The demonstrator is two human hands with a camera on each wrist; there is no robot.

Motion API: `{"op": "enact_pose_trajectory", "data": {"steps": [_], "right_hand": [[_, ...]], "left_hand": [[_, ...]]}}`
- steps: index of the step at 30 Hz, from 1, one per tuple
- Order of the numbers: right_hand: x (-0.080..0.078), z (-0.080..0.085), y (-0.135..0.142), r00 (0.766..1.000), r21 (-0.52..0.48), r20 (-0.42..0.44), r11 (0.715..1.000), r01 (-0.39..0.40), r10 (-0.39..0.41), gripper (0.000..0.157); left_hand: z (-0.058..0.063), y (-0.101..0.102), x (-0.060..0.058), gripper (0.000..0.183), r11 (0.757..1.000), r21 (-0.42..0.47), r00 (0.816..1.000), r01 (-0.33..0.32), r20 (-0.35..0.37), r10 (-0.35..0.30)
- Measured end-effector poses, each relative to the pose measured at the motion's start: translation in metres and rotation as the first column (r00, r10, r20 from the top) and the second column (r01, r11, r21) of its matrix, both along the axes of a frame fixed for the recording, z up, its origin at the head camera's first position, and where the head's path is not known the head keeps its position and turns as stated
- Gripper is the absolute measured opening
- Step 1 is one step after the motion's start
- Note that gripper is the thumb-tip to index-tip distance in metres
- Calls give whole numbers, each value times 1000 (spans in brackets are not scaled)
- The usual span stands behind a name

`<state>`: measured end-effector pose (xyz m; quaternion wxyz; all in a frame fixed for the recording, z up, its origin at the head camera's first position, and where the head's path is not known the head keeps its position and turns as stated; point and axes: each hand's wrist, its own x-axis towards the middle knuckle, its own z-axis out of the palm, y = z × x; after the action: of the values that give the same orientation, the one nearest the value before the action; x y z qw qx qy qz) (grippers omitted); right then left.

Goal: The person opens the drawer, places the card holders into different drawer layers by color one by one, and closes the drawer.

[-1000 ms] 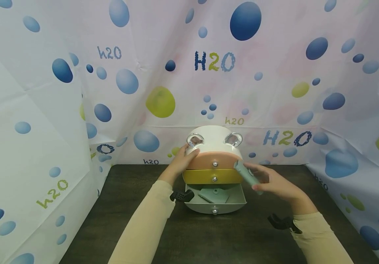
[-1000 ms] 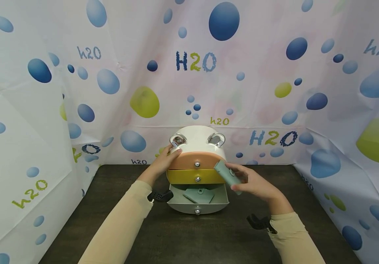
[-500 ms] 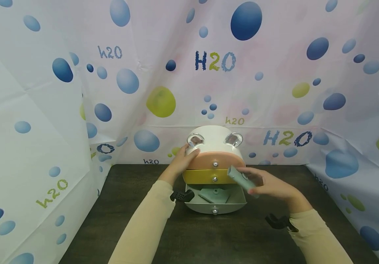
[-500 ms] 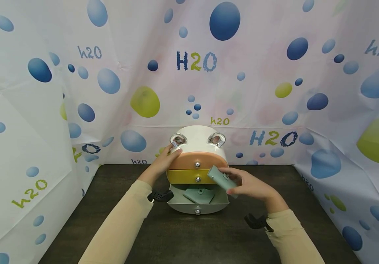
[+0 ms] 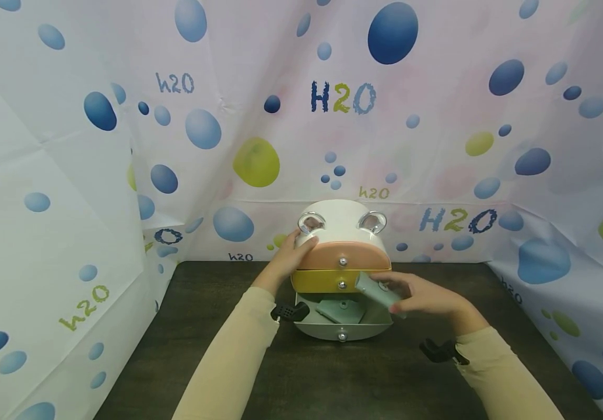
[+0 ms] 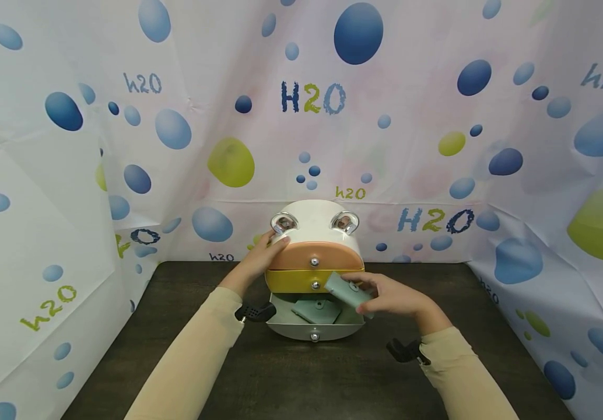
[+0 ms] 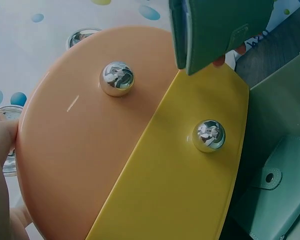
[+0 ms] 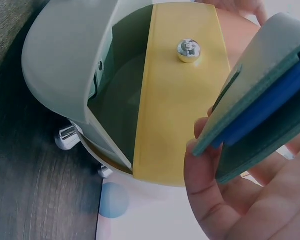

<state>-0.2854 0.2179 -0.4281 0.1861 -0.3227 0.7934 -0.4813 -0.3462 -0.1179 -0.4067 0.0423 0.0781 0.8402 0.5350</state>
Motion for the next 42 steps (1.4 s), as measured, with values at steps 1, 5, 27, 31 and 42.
{"op": "enact_pose_trajectory", "data": {"steps": [1, 5, 27, 31, 42], "right_hand": [[-1, 0, -1, 1000, 8, -3, 1000, -5, 5, 74], [-2, 0, -3, 1000, 51, -21, 999, -20, 21, 73], [-2, -3, -19, 996, 261, -76, 965, -16, 38, 70], [-2, -3, -22, 996, 287, -86, 958, -2, 28, 70], [-1, -7, -29, 995, 265, -75, 963, -36, 58, 71]], "left_hand": [[0, 0, 0, 92, 1000, 0, 1000, 0, 0, 0], [1, 0, 0, 92, 1000, -1, 1000, -1, -2, 1], [-3, -1, -4, 93, 1000, -14, 1000, -8, -7, 8], [-3, -1, -4, 93, 1000, -11, 1000, -8, -8, 8], [-1, 0, -3, 93, 1000, -15, 1000, -4, 1, 4]]}}
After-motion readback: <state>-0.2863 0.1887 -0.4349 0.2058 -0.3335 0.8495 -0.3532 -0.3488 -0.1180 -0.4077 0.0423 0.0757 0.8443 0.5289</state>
